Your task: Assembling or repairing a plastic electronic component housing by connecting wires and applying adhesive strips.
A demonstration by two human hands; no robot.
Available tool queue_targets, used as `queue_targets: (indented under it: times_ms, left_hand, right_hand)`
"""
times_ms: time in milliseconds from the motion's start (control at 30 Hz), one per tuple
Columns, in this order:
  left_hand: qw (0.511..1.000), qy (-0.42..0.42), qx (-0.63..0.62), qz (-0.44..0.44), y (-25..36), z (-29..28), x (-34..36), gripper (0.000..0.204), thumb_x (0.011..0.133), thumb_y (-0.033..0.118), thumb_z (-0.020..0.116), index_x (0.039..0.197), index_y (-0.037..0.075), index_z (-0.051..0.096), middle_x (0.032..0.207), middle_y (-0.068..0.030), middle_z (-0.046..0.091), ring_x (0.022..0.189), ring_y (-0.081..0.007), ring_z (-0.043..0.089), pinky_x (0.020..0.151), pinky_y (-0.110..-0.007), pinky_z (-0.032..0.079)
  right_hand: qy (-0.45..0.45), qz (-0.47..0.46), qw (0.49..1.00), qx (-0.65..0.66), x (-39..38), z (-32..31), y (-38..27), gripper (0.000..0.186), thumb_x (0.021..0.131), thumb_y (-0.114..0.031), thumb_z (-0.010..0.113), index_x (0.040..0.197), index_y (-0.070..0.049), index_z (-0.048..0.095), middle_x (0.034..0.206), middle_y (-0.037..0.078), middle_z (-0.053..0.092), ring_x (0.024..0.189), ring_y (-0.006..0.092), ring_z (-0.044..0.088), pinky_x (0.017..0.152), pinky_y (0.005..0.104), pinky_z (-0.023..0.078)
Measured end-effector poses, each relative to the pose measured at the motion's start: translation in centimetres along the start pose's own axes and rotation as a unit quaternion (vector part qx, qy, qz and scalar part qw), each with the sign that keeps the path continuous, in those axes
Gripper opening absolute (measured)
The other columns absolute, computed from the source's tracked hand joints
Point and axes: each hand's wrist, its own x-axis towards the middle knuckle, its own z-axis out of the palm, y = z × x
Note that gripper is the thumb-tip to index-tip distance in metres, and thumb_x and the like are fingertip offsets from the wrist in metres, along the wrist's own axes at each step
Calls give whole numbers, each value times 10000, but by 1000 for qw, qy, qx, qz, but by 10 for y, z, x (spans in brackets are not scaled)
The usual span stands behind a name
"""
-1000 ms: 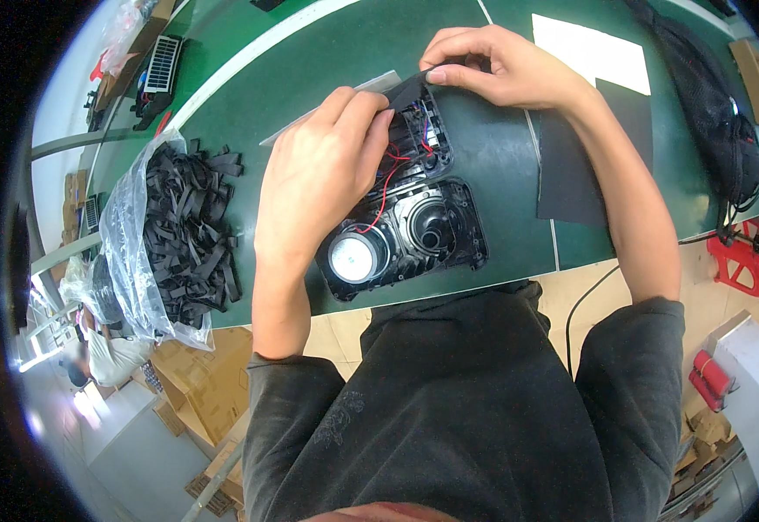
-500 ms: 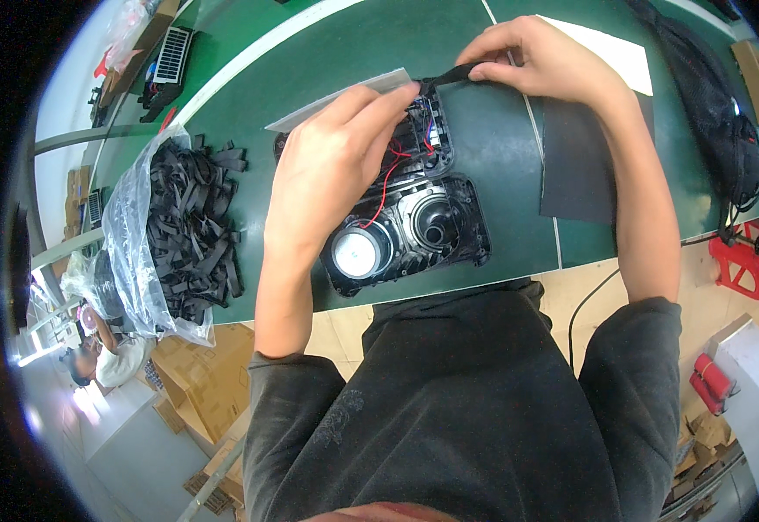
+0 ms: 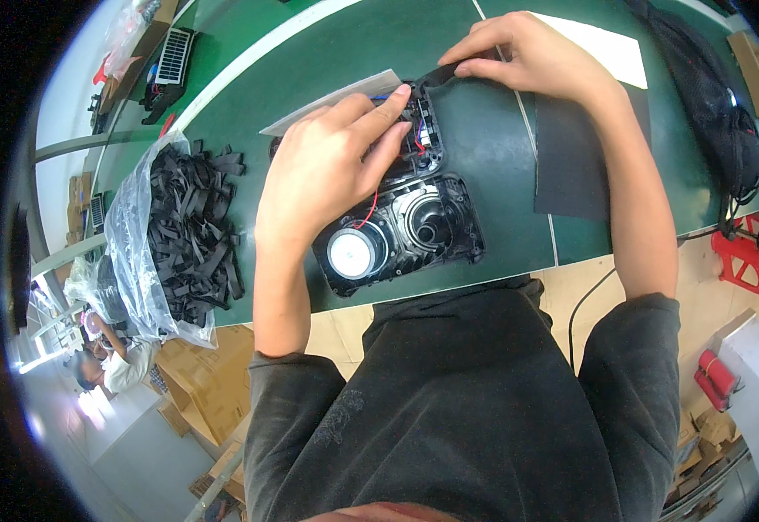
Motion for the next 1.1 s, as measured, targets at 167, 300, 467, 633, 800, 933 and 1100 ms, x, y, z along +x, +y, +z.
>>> queue_targets:
  times_ms: [167,300,467,633,800,933,1100]
  left_hand:
    - [998,30,32,39,0,4,-2,326,946,205,763,1242,69,766,850,-93,657,732,-303,683,685,-409,559]
    - [998,21,31,42,-1,8,-5,348,961,246,751,1258,64,752,852,-99,667,743,-311,684,695,-408,563]
    - [999,-35,-38,-7,1,13,-5,468,1023,281,672,1425,45,629,960,-198,736,845,-385,736,774,-467,593]
    - [1000,-11,-27,0,5,10,-8,478,1028,292,667,1440,55,610,938,-168,707,812,-361,714,765,-436,588]
    - [996,57,-54,34,-9,-2,-36,533,993,426,704,1359,44,640,1118,-188,662,961,-349,692,877,-454,576]
    - [974,75,-65,205,-47,-27,-92,924,671,877,744,1119,75,643,1409,-256,574,1263,-462,607,1108,-618,443]
    - [982,-21,-50,180,-68,-15,-130,962,533,898,780,1069,110,650,1380,-248,568,1378,-473,508,1181,-669,353]
  right_hand:
    - [-6,84,995,53,-5,-21,-19,178,987,-157,712,974,-3,801,1007,142,736,925,288,705,819,365,555]
    - [-1,66,997,43,-6,-17,-10,255,1019,-206,688,977,31,773,917,155,749,839,277,717,778,367,564]
    - [2,63,998,0,-9,-19,8,197,944,-113,765,1121,-38,809,927,129,760,842,251,715,777,362,555]
    - [-38,110,993,36,-8,-25,1,217,960,-109,734,1155,-47,806,987,148,769,901,271,719,852,369,560]
    - [-49,109,992,28,-4,-29,1,230,966,-91,728,1181,-49,800,1013,146,776,893,246,724,840,358,566]
    - [-50,105,992,54,-3,-32,8,222,984,-118,728,1187,-69,801,954,113,756,844,222,682,763,343,531]
    - [-100,83,991,31,6,-43,3,286,962,-145,752,1235,-65,779,1031,120,774,887,220,713,814,345,578]
